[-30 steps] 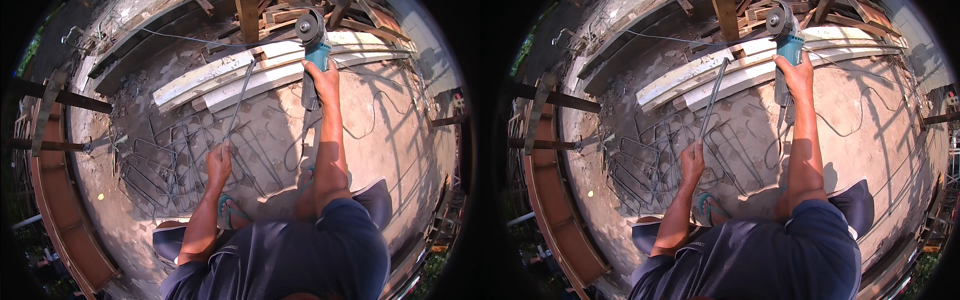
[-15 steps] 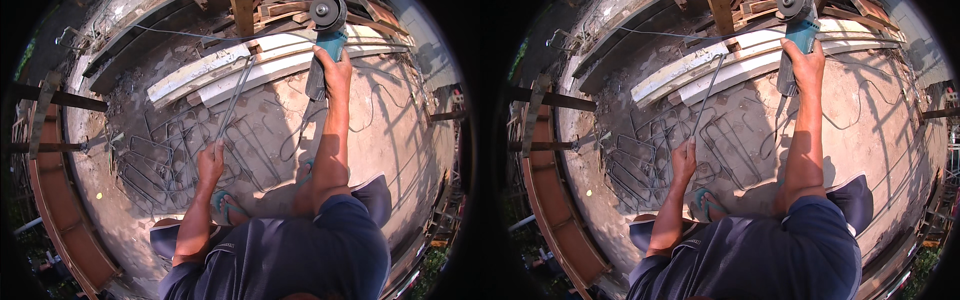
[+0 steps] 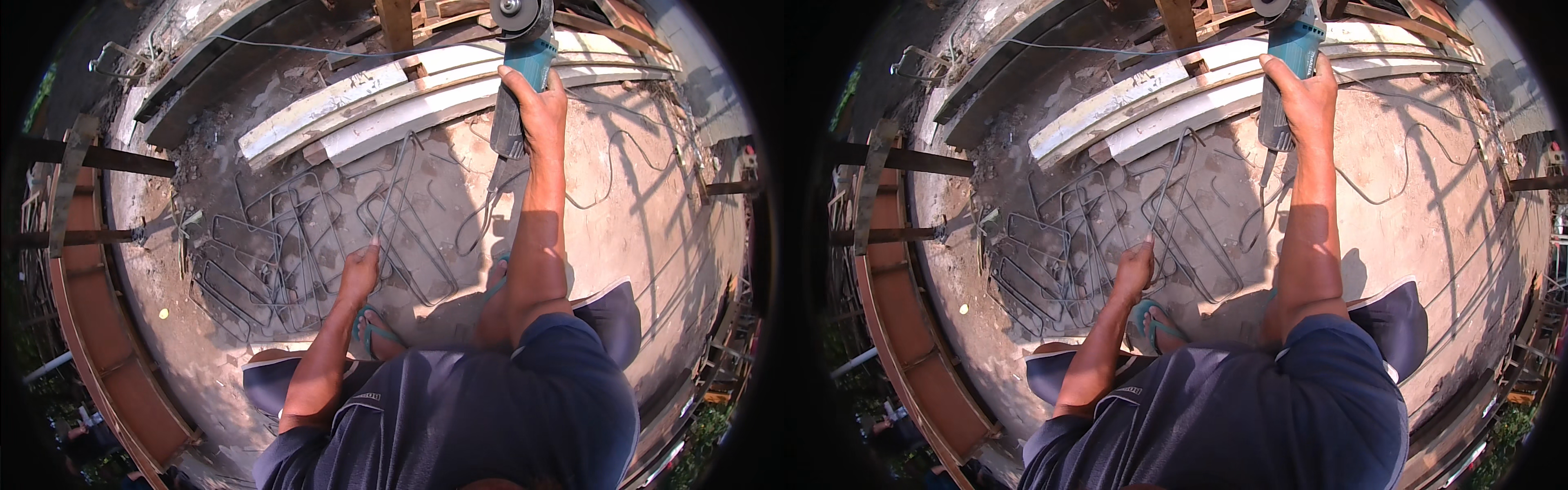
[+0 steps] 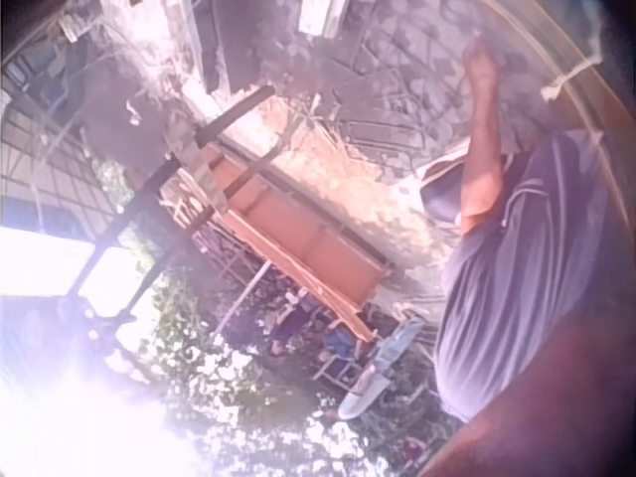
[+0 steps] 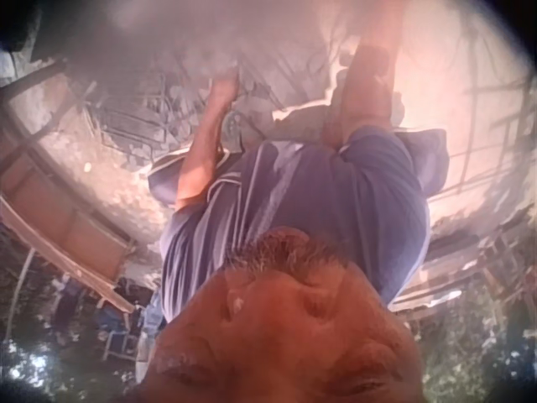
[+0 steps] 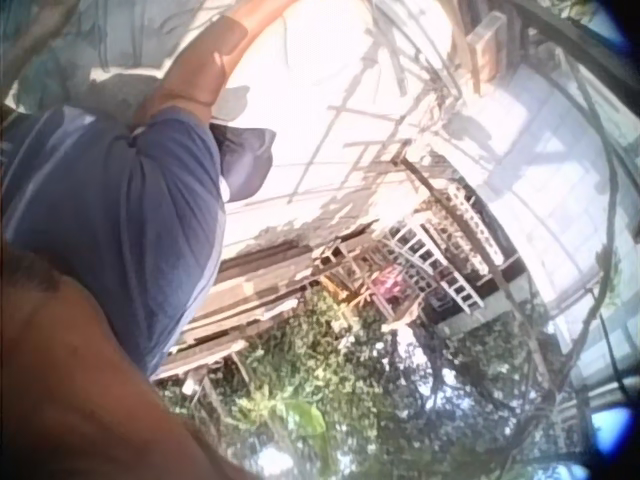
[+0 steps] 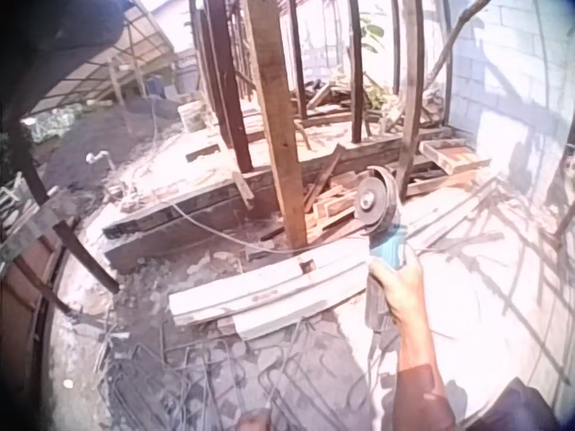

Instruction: The person uses an angle grinder to cut through a metal rebar frame placed on wooden blocks, creating sparks during the process.

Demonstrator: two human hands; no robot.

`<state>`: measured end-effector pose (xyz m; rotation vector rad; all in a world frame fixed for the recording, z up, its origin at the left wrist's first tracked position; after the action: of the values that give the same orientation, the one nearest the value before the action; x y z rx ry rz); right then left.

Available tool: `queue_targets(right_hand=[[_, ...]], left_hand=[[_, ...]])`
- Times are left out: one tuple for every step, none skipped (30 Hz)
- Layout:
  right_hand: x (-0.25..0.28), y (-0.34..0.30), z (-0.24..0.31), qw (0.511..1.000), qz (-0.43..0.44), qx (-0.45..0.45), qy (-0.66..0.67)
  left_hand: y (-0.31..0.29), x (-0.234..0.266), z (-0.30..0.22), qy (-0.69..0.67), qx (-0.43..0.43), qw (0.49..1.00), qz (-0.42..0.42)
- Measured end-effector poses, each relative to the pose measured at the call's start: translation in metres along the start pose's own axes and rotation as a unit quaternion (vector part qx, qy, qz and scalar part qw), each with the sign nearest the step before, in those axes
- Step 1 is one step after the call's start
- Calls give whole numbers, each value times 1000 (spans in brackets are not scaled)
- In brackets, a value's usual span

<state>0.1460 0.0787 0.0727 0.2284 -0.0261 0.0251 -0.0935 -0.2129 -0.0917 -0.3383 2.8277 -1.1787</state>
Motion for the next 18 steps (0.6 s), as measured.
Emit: queue_targets(right_hand=[[2, 1, -4, 1000, 4, 1, -8], [5, 3, -9, 1000, 7, 1, -15], [4, 3, -9, 1000, 14, 4, -21], [3, 3, -9, 999, 20, 0, -27], [3, 3, -8, 999, 20, 0, -29], [-1, 2, -8, 999, 23, -1, -27], [-7, 2, -9, 999, 28, -1, -25], [-11, 5, -11, 999, 32, 1, -26], [-15, 3, -11, 998, 45, -20, -30], [-21, 1, -14, 998, 54, -26, -24], [-30, -2, -16, 997, 71, -34, -14], [-41, -9, -11, 994, 82, -69, 14], [-50, -15, -11, 988, 100, -107, 44], [-34, -4, -23, 988, 100, -98, 59], [-39, -11, -18, 986, 108, -108, 60], [-47, -16, -23, 985, 125, -96, 69], [-53, -17, -34, 983, 129, -111, 75], [-54, -18, -46, 977, 145, -140, 66]], left_hand=[[-3, -5, -11, -16, 9, 1000, 15], [-7, -8, -21, -30, 8, 999, 28], [-11, -6, -31, -45, 5, 998, 38], [-11, -5, -36, -62, 2, 997, 48], [-7, -3, -38, -48, -17, 998, 40], [-6, 4, -39, -34, -36, 998, 26], [-4, 12, -39, -22, -54, 998, 11], [0, 23, -40, 40, -89, 995, -33], [-2, 33, -50, 106, -142, 982, -65], [-14, 46, -66, 170, -187, 962, -104], [-31, 63, -81, 234, -222, 935, -150], [-50, 82, -92, 254, -210, 927, -180], [-72, 106, -103, 274, -190, 918, -215], [-89, 119, -124, 269, -232, 902, -246], [-113, 142, -127, 267, -251, 884, -292], [-137, 173, -118, 262, -268, 866, -330], [-169, 201, -104, 264, -283, 846, -366], [-201, 220, -87, 202, -225, 869, -391]])
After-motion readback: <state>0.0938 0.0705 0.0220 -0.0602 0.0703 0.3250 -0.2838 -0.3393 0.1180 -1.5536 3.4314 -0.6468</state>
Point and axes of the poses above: each hand's wrist, its own y-axis towards the middle knuckle, its own x-axis out of the back of the hand, z = x × y, the point moved 2 cm from there along y, towards the middle knuckle, and after that the axes turned 8 degrees about z, right-handed, at the moved point
